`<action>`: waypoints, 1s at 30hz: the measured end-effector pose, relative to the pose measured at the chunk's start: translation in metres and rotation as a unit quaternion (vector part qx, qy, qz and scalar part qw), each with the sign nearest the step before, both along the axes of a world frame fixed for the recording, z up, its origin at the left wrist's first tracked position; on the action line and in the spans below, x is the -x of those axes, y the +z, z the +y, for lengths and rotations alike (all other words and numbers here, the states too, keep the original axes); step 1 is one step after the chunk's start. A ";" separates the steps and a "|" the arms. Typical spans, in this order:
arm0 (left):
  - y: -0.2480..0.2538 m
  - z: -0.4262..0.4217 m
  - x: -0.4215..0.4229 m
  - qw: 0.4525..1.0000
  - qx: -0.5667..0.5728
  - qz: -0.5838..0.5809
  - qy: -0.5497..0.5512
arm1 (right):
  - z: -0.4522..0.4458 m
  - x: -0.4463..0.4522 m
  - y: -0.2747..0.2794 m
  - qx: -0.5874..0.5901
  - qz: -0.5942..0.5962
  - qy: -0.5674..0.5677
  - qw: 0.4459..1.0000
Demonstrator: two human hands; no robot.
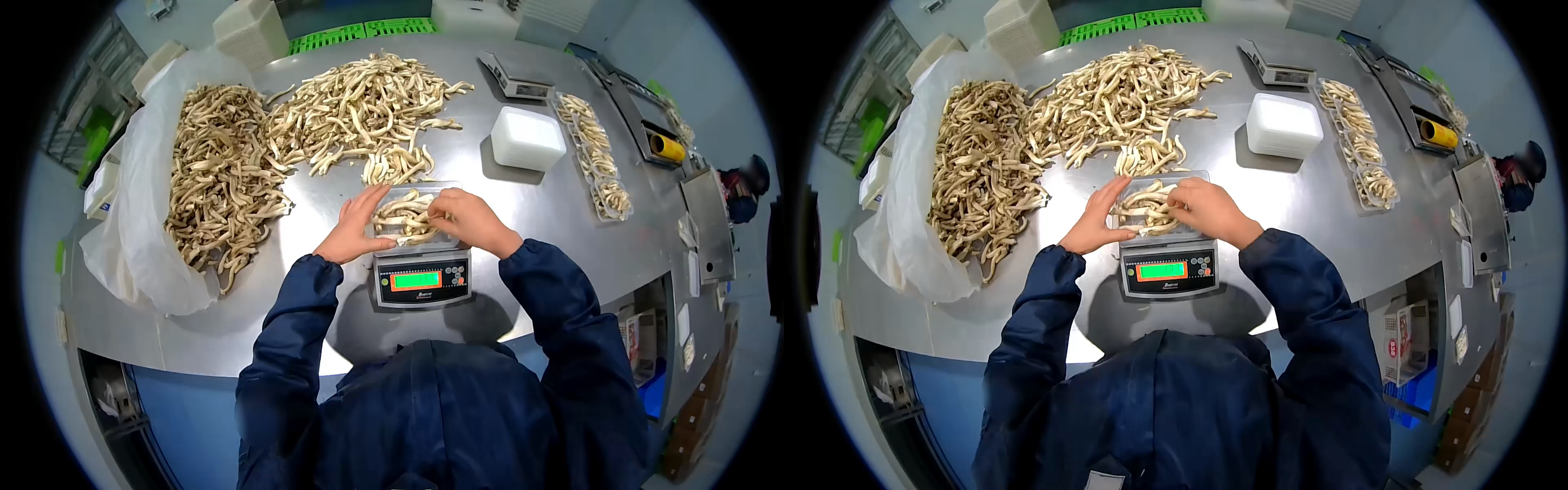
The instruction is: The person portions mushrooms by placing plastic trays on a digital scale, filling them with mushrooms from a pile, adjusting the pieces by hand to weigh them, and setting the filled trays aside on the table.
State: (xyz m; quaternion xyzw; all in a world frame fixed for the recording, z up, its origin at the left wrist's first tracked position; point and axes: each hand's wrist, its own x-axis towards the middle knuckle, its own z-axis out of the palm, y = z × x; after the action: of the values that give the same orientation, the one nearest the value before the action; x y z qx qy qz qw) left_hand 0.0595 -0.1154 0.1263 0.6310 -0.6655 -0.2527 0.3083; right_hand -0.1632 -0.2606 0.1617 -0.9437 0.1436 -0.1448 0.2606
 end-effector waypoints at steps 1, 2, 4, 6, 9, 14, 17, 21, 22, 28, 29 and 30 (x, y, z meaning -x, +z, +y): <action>-0.004 0.002 0.001 1.000 0.000 -0.024 0.010 | 0.006 0.001 -0.002 0.015 0.020 0.002 1.000; -0.009 0.003 0.001 0.999 0.002 -0.049 0.019 | 0.009 0.000 -0.011 0.024 0.022 -0.002 0.999; -0.017 0.001 0.001 0.997 0.012 -0.076 0.032 | 0.015 -0.005 -0.018 0.047 -0.008 -0.005 0.999; -0.022 -0.001 0.000 0.996 0.013 -0.078 0.037 | 0.017 -0.010 -0.021 0.067 -0.025 -0.004 0.997; -0.025 0.000 0.000 0.996 0.024 -0.080 0.035 | 0.018 -0.011 -0.015 0.043 -0.002 -0.015 0.999; -0.026 0.005 0.002 0.998 0.039 -0.049 0.028 | 0.027 -0.017 -0.005 0.036 -0.038 0.057 0.997; -0.027 0.005 0.002 0.998 0.041 -0.040 0.021 | 0.029 -0.024 -0.014 0.113 -0.032 0.044 0.992; -0.025 0.006 0.001 0.999 0.038 -0.036 0.008 | 0.033 -0.031 -0.021 0.188 -0.047 0.029 0.981; -0.024 0.006 0.001 0.999 0.035 -0.035 0.004 | 0.033 -0.030 -0.021 0.172 -0.034 0.038 0.984; -0.022 0.005 0.003 0.998 0.054 -0.017 0.019 | 0.011 0.002 -0.001 0.021 -0.070 -0.083 0.994; -0.020 0.004 0.006 0.998 0.041 -0.030 0.033 | -0.003 0.008 -0.005 0.009 -0.095 -0.116 0.989; -0.015 0.003 0.009 0.998 0.029 -0.043 0.047 | -0.010 0.017 -0.006 -0.009 -0.085 -0.145 0.986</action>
State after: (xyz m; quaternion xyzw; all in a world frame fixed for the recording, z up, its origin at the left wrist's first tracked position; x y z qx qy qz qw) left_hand 0.0500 -0.1126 0.1115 0.6629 -0.6546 -0.1914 0.3089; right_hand -0.1804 -0.2705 0.1557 -0.8947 0.2573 -0.2595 0.2568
